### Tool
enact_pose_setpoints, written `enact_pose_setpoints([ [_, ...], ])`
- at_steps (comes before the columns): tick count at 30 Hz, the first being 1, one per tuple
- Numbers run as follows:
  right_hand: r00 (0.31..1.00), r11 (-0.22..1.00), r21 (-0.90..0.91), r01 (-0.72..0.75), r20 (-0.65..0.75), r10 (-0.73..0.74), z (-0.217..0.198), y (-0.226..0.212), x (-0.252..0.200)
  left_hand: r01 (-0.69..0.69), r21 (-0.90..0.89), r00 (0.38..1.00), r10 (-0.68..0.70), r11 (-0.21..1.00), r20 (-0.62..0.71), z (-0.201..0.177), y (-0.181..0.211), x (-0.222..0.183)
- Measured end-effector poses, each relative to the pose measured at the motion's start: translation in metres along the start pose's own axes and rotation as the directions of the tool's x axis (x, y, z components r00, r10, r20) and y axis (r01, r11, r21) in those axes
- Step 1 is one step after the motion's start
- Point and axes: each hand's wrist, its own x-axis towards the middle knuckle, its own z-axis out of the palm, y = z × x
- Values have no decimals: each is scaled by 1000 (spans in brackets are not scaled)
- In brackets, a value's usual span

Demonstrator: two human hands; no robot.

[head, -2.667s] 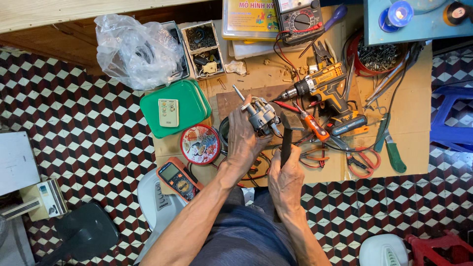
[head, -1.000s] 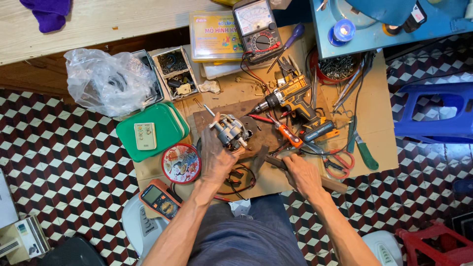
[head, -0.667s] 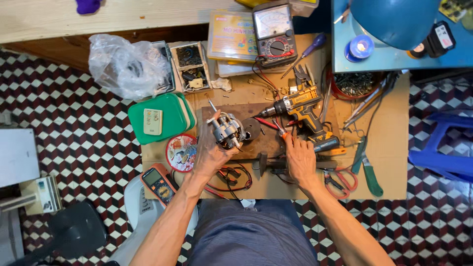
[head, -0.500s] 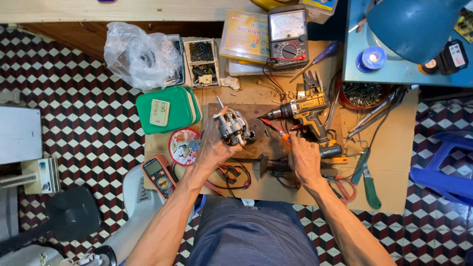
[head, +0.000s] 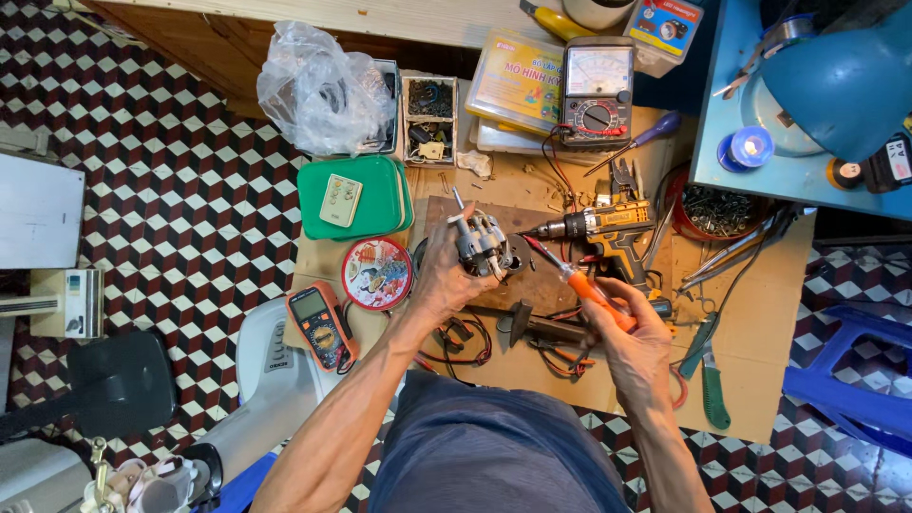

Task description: The person uses a hammer and screwdriver to tap and adjust a small cylindrical electrical component on a cluttered workbench. They repeatedly reposition the component and apply light hammer blows while holding it steady with the other hand.

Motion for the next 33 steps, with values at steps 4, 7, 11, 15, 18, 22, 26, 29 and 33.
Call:
enact_pose_setpoints([
  [4,999,998,-51,-33,-33,31,-2,8,-1,51,-23,997,-53,998,-55,-15,31,5],
  [7,1000,977,-210,-27,-16,25,-1,7,-6,101,6,992,-100,995,-74,-36,55,9],
  [11,997,987,-157,-42,-63,33,2,2,-17,190,66,973,-178,980,-150,-68,65,2],
  [15,992,988,-109,-112,-74,104,12,-3,-21,308,-334,916,-373,891,-148,-81,52,-13],
  [18,995,988,-124,-90,-60,84,16,-2,-23,299,-728,856,-511,618,-83,-71,40,-29],
  [22,990,986,-101,-130,-69,124,19,4,-26,536,-701,662,-749,470,4,-72,26,-44],
  [26,992,992,-58,-112,-67,108,20,13,-27,511,-754,653,-757,413,28,-81,23,-49],
  [29,994,996,-3,-94,-52,94,23,22,-25,522,-795,624,-774,310,107,-84,26,-51],
  [33,991,993,-25,-114,-73,111,26,25,-25,552,-767,618,-778,327,114,-81,25,-48],
])
